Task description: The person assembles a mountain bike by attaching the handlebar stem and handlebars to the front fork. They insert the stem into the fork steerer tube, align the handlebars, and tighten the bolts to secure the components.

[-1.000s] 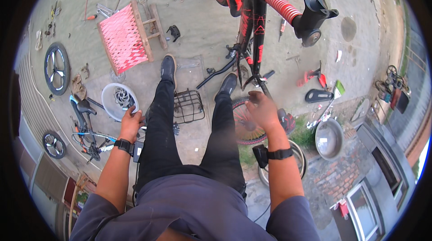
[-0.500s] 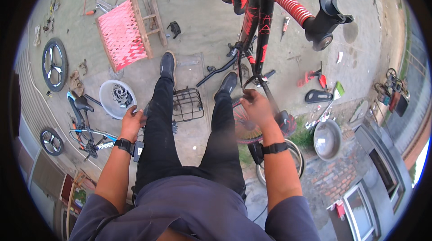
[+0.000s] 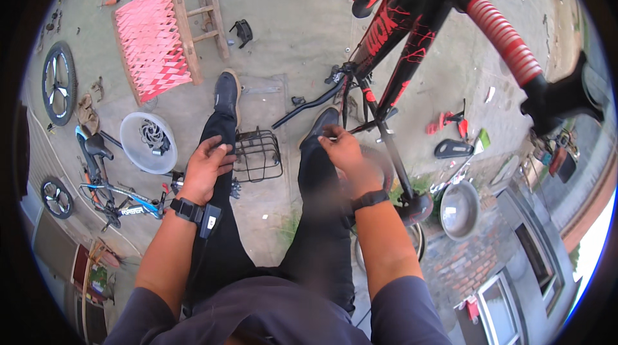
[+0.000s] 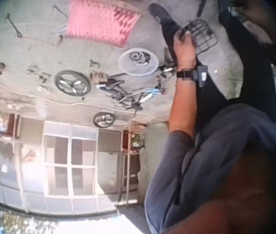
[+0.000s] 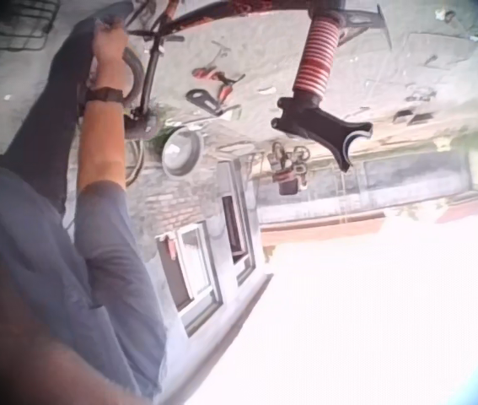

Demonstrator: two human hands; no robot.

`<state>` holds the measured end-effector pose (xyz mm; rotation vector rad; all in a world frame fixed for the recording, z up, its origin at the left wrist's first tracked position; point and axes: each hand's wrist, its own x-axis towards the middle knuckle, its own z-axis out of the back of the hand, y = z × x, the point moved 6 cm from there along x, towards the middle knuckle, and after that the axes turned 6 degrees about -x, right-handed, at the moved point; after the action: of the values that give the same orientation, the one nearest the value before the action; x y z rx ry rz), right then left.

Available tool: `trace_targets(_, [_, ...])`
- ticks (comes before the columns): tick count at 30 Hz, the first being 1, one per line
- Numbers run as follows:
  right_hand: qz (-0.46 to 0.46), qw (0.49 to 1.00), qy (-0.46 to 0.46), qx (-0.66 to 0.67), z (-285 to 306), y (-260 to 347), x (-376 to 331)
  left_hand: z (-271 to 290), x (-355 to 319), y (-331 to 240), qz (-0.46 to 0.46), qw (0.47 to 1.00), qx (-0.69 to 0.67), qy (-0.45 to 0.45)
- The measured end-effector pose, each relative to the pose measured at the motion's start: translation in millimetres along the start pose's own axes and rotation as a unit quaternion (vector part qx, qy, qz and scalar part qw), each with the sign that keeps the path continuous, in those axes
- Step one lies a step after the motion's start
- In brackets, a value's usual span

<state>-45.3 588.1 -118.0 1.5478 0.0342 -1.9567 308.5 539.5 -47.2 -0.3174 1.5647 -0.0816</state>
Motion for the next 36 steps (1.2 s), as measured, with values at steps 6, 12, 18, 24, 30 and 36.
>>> trace_targets(6, [-0.004,1.000,-0.001,-0.014,-29,-27,68,-28,33,16,0.019,0.999,-0.015,0.041])
trace_targets(12, [-0.017,0.999,-0.041,-0.020,-42,-74,137,-32,59,-2,0.026,0.998,-0.002,0.064])
trace_targets(18, [-0.178,0.981,0.011,0.076,-56,-86,174,-35,63,-27,0.017,0.997,-0.044,0.063])
trace_targets(24, [-0.276,0.925,-0.044,0.257,-83,-103,207,-28,65,-42,0.014,0.998,-0.047,0.048])
trace_targets(30, [-0.330,0.863,-0.081,0.374,-108,-142,237,-24,70,-45,0.012,0.998,-0.052,0.040])
trace_targets(36, [-0.359,0.815,-0.142,0.432,-122,-159,263,-20,74,-49,0.015,0.999,-0.042,0.021])
